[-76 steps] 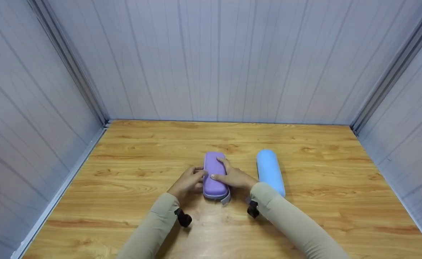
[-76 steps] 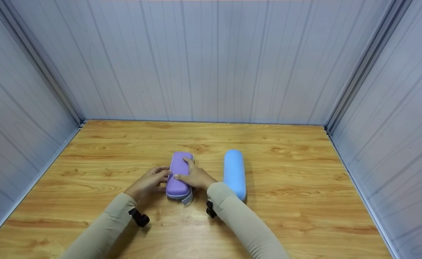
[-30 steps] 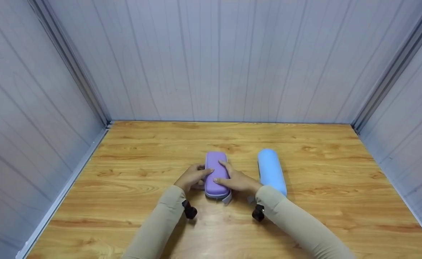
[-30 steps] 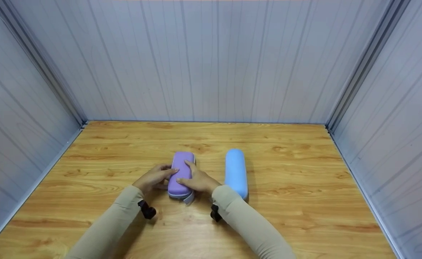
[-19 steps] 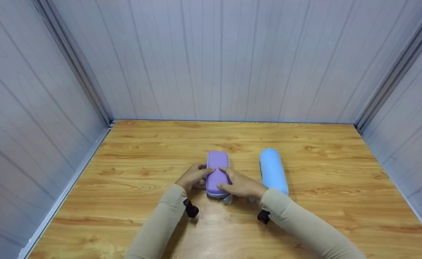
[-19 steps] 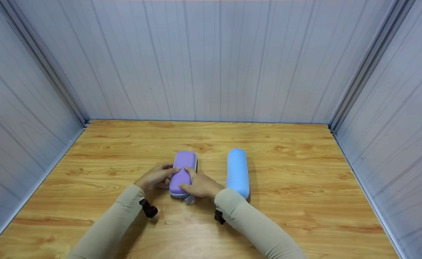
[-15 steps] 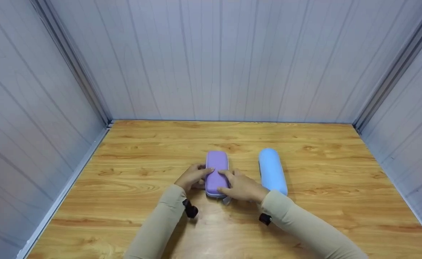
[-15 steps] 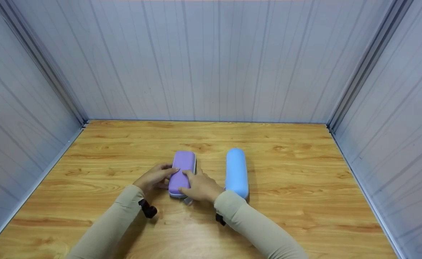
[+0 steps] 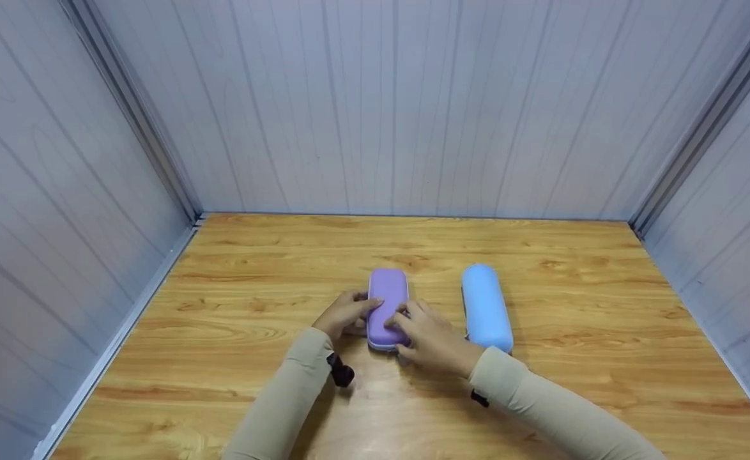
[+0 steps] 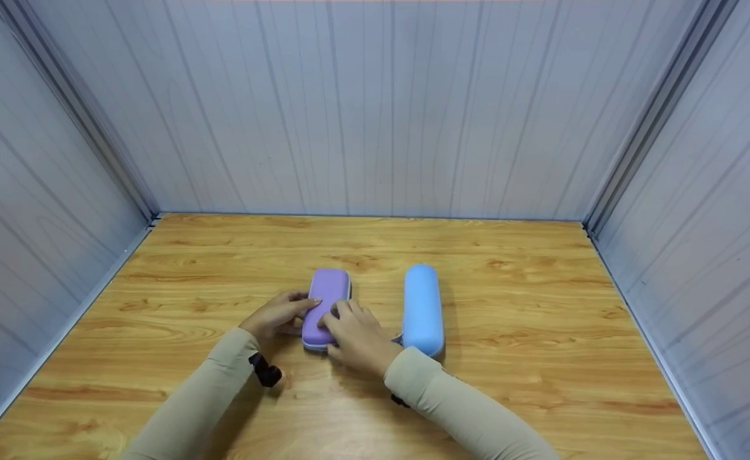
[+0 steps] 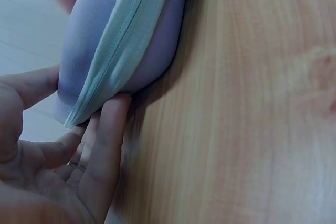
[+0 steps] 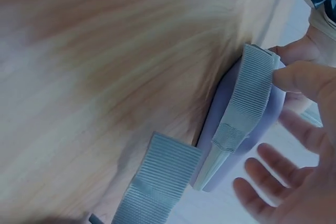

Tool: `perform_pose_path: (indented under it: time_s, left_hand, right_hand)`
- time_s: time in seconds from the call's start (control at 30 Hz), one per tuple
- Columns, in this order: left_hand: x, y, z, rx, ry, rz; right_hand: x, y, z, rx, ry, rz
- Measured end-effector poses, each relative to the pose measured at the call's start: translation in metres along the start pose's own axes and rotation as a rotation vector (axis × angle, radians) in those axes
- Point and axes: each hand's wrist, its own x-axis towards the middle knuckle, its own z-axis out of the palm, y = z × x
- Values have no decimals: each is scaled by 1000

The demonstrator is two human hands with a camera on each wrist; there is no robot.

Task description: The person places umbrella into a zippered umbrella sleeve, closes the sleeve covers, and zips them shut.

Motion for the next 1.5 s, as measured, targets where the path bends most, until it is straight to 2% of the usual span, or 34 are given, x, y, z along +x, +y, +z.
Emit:
perform_pose_path:
  time_s: [0.2, 0.3, 0.6, 0.7, 0.77, 1.03, 1.37, 1.5]
  left_hand:
    - [0, 1, 0, 5, -15, 7]
    - [1, 1, 0, 3, -23, 11]
    - [1, 0, 1, 12, -7, 7]
    - [-1, 0, 1, 13, -6, 1]
    - [-2, 1, 1, 15, -14, 6]
    - [-2, 1, -2, 12, -29, 9]
    - [1, -2, -2, 25, 13, 2]
    - [3, -2, -2, 1, 26, -11]
  right_hand:
    - [3, 4, 7, -14, 80, -212]
    - [4, 4, 9, -85, 102, -305]
    - [6, -3, 12, -528, 111, -484]
    - [7, -8, 14, -654, 87, -513]
    - [7, -12, 14, -696, 63, -508]
    - [9, -22, 14, -744, 1, -455]
    - [5, -14, 14, -684, 85, -569]
    - [3, -13, 12, -669, 83, -577]
